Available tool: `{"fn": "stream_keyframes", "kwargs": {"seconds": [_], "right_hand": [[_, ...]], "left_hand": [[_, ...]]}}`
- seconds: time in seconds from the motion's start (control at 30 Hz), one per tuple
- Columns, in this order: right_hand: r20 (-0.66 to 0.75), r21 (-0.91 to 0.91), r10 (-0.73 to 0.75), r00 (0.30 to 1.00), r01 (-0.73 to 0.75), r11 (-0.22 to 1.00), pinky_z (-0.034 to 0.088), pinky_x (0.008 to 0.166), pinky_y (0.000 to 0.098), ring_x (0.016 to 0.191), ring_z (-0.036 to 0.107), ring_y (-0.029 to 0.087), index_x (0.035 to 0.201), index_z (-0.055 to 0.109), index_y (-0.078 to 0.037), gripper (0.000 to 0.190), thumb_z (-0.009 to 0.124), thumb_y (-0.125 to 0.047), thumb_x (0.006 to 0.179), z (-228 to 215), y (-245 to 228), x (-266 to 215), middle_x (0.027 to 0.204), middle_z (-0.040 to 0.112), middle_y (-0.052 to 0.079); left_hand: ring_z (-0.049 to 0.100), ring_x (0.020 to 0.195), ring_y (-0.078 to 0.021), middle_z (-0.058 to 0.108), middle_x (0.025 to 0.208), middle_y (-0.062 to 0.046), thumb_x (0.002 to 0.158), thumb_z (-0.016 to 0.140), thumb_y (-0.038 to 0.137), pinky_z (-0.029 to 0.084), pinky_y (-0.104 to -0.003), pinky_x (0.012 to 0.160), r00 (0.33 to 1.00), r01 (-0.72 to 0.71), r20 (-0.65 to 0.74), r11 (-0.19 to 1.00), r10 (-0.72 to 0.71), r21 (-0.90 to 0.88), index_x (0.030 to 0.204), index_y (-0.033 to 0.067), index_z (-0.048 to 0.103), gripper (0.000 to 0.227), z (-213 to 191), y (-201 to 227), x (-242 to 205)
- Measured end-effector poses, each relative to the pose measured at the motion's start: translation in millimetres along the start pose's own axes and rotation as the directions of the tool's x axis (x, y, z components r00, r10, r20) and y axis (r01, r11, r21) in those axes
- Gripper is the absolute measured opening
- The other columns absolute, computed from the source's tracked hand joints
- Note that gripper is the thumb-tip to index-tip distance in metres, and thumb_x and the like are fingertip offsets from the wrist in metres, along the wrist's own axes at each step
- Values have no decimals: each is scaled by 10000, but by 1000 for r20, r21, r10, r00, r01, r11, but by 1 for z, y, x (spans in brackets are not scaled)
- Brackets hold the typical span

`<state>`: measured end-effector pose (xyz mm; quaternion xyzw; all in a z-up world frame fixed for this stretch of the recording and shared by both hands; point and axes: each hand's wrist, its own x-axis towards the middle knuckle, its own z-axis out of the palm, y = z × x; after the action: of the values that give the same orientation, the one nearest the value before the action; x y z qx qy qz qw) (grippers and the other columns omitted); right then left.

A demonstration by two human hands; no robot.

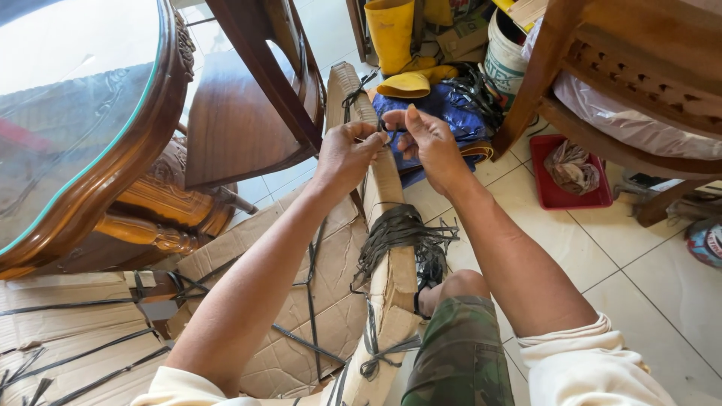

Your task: Tying and wrapping black plastic strips around a cardboard frame to secure furniture components.

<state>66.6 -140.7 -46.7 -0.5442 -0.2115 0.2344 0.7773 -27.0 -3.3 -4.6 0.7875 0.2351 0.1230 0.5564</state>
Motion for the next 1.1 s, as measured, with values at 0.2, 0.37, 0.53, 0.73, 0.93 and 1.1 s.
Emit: {"fn": "stream_keyframes", "kwargs": {"seconds": [0.2, 0.37, 0.53, 0.73, 0.93, 1.1], "right_hand": [[-5, -101, -32, 999, 31, 994, 600, 569, 187, 704, 672, 85, 1108, 727, -28, 229, 737, -219, 982, -3, 29, -4, 879, 710, 79], [-72, -223, -49, 996, 32, 974, 555, 513, 177, 655, 657, 84, 946, 718, -59, 173, 714, -221, 1006, -1, 25, -1, 766, 687, 59], [-41, -428, -164, 986, 131, 894, 526, 512, 203, 624, 666, 104, 862, 716, -87, 195, 749, -219, 1002, 9, 12, -5, 712, 712, 71], [2, -558, -238, 971, 199, 806, 514, 573, 251, 630, 628, 107, 837, 714, -126, 180, 743, -204, 996, 24, -13, -13, 670, 677, 48], [-163, -386, -152, 975, 79, 919, 491, 593, 210, 632, 598, 97, 879, 669, -67, 211, 608, -163, 1057, 9, 21, -13, 687, 662, 55], [-243, -307, -175, 954, 95, 947, 458, 589, 198, 617, 592, 76, 858, 661, -66, 229, 654, -186, 1053, 3, 36, -18, 685, 656, 45]], "left_hand": [[679, 631, -77, 710, 816, -115, 925, 734, 174, 629, -167, 581, 999, 23, -25, 931, -35, -364, 984, -31, 731, 214, 5, -22, 6], [698, 665, -91, 726, 858, -134, 968, 694, 176, 649, -198, 619, 998, -42, -66, 871, 11, -490, 998, -40, 710, 219, 1, -24, -6], [702, 684, -97, 731, 882, -117, 992, 672, 168, 645, -222, 652, 987, -59, -153, 790, -44, -611, 1003, -22, 664, 191, 0, -47, -17], [730, 651, -110, 760, 870, -114, 999, 669, 173, 631, -220, 597, 969, -60, -205, 674, -138, -736, 967, 49, 639, 131, 6, -58, -18], [712, 726, -134, 749, 992, -136, 1078, 547, 219, 603, -244, 627, 982, -191, -92, 901, 168, -391, 1075, 146, 616, 101, 0, -19, -10], [697, 514, -73, 724, 614, 65, 944, 625, 272, 568, -228, 555, 979, -189, 113, 958, 168, 214, 930, 199, 656, 80, -1, -9, 33]]}}
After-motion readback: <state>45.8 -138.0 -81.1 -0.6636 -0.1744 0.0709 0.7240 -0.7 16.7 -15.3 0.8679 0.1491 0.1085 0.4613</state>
